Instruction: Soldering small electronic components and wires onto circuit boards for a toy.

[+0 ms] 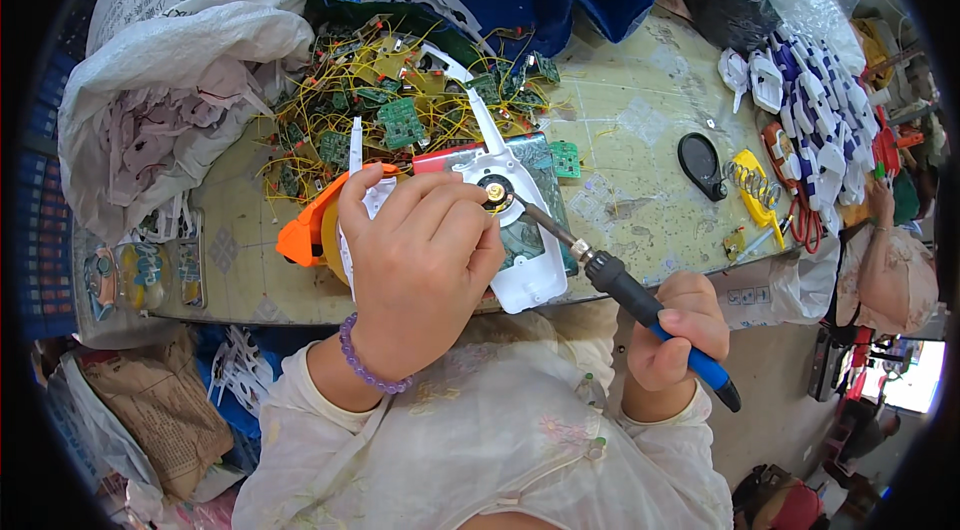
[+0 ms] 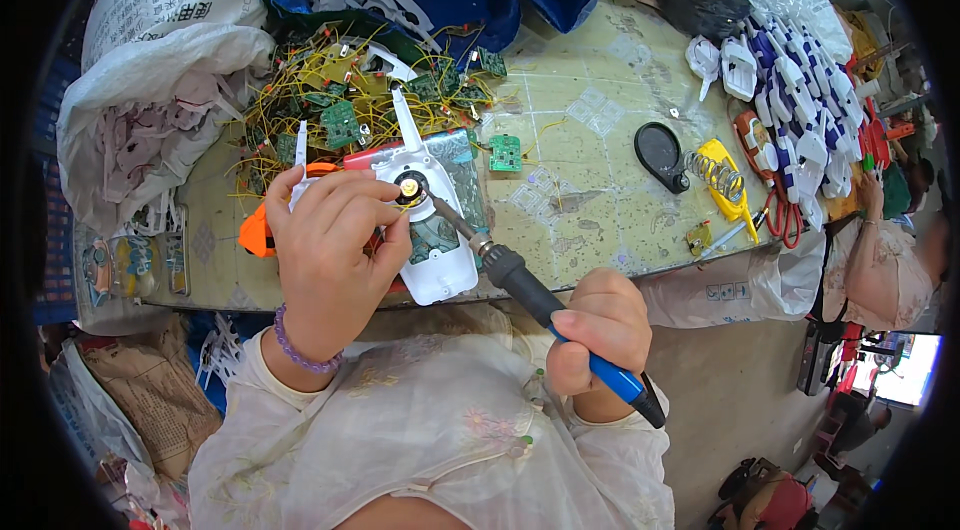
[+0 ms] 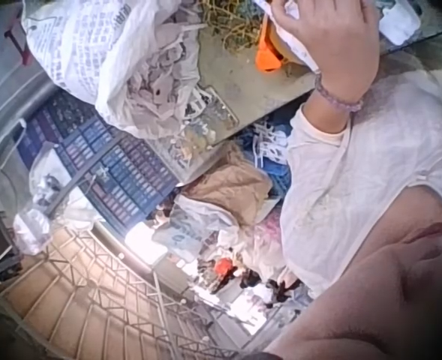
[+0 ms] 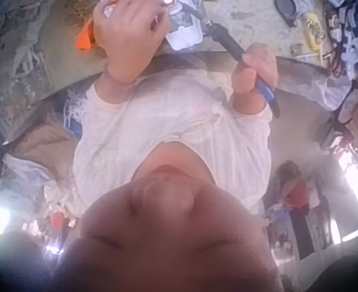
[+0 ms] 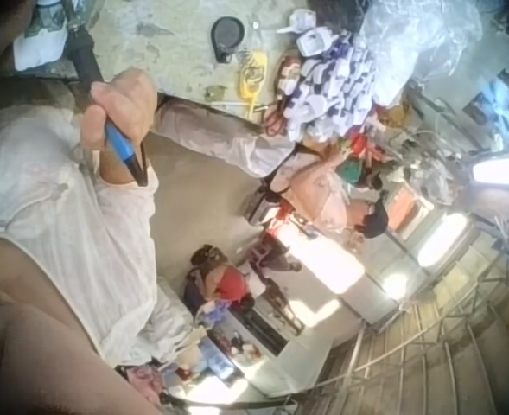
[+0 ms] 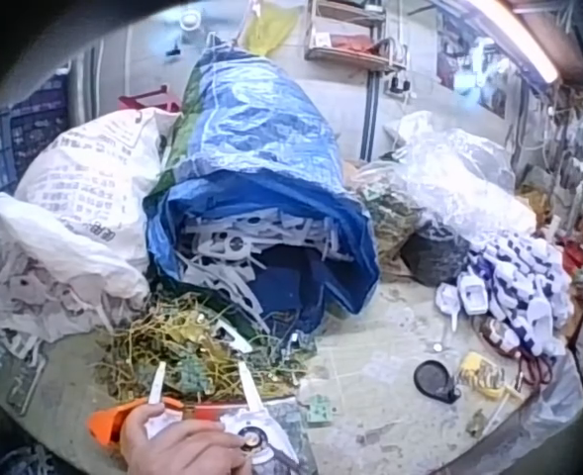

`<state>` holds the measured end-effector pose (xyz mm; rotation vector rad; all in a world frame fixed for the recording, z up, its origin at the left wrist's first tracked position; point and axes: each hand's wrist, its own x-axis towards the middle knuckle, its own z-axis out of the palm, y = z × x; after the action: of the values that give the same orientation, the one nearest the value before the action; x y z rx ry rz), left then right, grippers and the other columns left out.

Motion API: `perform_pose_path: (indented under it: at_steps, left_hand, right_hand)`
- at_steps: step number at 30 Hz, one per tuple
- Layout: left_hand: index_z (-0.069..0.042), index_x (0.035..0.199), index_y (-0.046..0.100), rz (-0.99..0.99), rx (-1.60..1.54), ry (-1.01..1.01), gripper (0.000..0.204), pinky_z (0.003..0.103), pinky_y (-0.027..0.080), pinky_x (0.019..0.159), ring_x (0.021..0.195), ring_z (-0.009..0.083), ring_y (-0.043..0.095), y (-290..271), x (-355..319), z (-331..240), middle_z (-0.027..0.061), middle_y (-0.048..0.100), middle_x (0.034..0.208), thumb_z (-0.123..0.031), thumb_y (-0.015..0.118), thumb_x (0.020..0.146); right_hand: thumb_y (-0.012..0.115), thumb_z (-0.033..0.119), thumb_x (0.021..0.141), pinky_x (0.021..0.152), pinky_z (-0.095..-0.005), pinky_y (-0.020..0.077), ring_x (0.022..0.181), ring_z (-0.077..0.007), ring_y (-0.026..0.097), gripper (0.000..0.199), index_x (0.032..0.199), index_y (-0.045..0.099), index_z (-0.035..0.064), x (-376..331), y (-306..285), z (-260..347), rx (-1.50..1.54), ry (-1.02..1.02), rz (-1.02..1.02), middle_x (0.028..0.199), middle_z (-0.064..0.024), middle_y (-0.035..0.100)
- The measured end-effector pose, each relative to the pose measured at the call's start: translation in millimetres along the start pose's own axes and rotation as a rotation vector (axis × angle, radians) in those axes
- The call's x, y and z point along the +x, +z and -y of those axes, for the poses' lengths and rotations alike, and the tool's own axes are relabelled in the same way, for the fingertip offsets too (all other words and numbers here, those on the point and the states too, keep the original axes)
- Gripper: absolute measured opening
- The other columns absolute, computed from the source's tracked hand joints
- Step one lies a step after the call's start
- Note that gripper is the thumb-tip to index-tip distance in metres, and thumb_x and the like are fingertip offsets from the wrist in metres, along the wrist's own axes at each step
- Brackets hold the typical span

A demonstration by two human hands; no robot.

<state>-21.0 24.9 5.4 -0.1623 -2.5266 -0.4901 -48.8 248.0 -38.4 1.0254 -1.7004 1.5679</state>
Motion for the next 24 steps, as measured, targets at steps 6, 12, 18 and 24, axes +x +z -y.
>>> perform_pose_path:
  at_steps: [6, 12, 18, 24]
  left_hand:
    - [-0.009, 0.072, 0.059, 0.008, 0.001, 0.002, 0.013, 0.046, 0.031, 0.096, 0.090, 0.0202, 0.063, -0.9, 0.3, -0.1, 0.0010, 0.068, 0.086, -0.005, 0.071, 0.070]
    - [-0.009, 0.073, 0.059, 0.012, -0.006, 0.006, 0.014, 0.046, 0.032, 0.096, 0.090, 0.0203, 0.063, -1.2, 0.9, -1.2, 0.0011, 0.068, 0.086, -0.004, 0.072, 0.069]
    - [-0.009, 0.073, 0.059, 0.012, -0.019, 0.007, 0.014, 0.046, 0.032, 0.096, 0.090, 0.0202, 0.063, -0.5, -0.3, -0.5, 0.0010, 0.068, 0.086, -0.004, 0.072, 0.070]
    - [-0.009, 0.074, 0.059, 0.006, -0.021, 0.016, 0.015, 0.046, 0.032, 0.096, 0.090, 0.0195, 0.063, -1.1, -0.6, 0.0, 0.0005, 0.067, 0.086, -0.004, 0.072, 0.069]
  right_hand:
    - [0.050, 0.030, 0.094, 0.048, -0.0294, 0.0360, 0.053, -0.0169, 0.044, 0.026, 0.088, 0.051, 0.0047, 5.2, 1.2, 3.9, -0.052, 0.020, 0.051, 0.063, -0.0056, 0.048]
    - [0.050, 0.030, 0.094, 0.048, -0.0293, 0.0359, 0.052, -0.0168, 0.043, 0.026, 0.089, 0.051, 0.0048, 5.3, 1.9, 2.6, -0.048, 0.011, 0.068, 0.063, -0.0054, 0.048]
    - [0.050, 0.029, 0.094, 0.048, -0.0290, 0.0357, 0.051, -0.0167, 0.043, 0.025, 0.089, 0.052, 0.0044, 6.2, 1.9, 2.0, -0.046, 0.013, 0.078, 0.062, -0.0056, 0.049]
    - [0.050, 0.028, 0.093, 0.048, -0.0292, 0.0354, 0.050, -0.0166, 0.043, 0.025, 0.088, 0.052, 0.0039, 6.9, 2.1, 1.4, -0.048, 0.001, 0.075, 0.061, -0.0056, 0.048]
